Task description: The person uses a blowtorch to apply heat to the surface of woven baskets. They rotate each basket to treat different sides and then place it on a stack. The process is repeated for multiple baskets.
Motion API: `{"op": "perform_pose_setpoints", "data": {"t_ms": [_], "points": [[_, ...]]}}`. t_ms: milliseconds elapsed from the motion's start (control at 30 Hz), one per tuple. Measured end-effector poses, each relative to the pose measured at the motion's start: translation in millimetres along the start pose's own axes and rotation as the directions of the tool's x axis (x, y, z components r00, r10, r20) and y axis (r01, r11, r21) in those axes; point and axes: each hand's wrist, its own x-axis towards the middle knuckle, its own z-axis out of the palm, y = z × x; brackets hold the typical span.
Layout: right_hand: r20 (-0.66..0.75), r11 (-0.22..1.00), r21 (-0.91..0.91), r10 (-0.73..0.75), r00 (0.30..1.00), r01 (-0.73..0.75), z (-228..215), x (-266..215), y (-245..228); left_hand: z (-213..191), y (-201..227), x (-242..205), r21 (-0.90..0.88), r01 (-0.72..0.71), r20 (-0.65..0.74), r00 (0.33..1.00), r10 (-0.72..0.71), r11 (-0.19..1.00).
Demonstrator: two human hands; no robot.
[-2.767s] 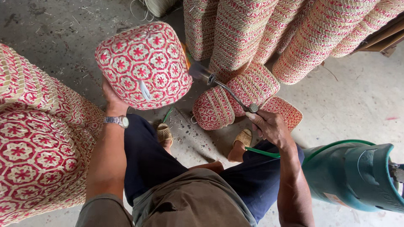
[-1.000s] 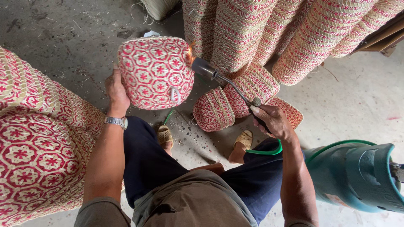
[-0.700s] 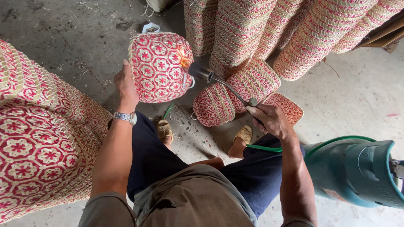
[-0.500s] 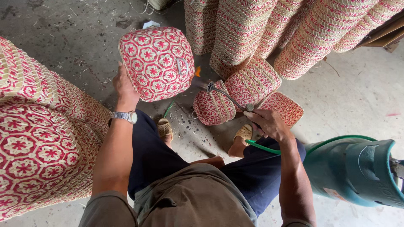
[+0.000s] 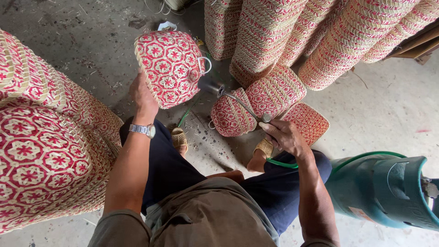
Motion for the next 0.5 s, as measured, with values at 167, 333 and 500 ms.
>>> {"op": "perform_pose_setpoints", "data": {"t_ms": [167,333,500], "points": [[-0.084,0.982,-0.105,-0.167,0.982,0.158,3.0,7.7,-3.8,-0.4,-10.5,-12.6,0.188,-0.174,0.108,0.982,0.156,0.967],[-0.052,0.997,-0.082,-0.002,0.999,-0.002,-4.5,19.3,-23.4,-4.1,-23.2,-21.8,0.287,-0.148,0.131,0.985,0.115,0.946],[-0.034,0.941,-0.213,-0.275,0.961,0.262,-9.5,30.2,-46.3,5.4,-32.7,-39.2,0.283,-0.122,0.175,0.982,0.073,0.951]]}}
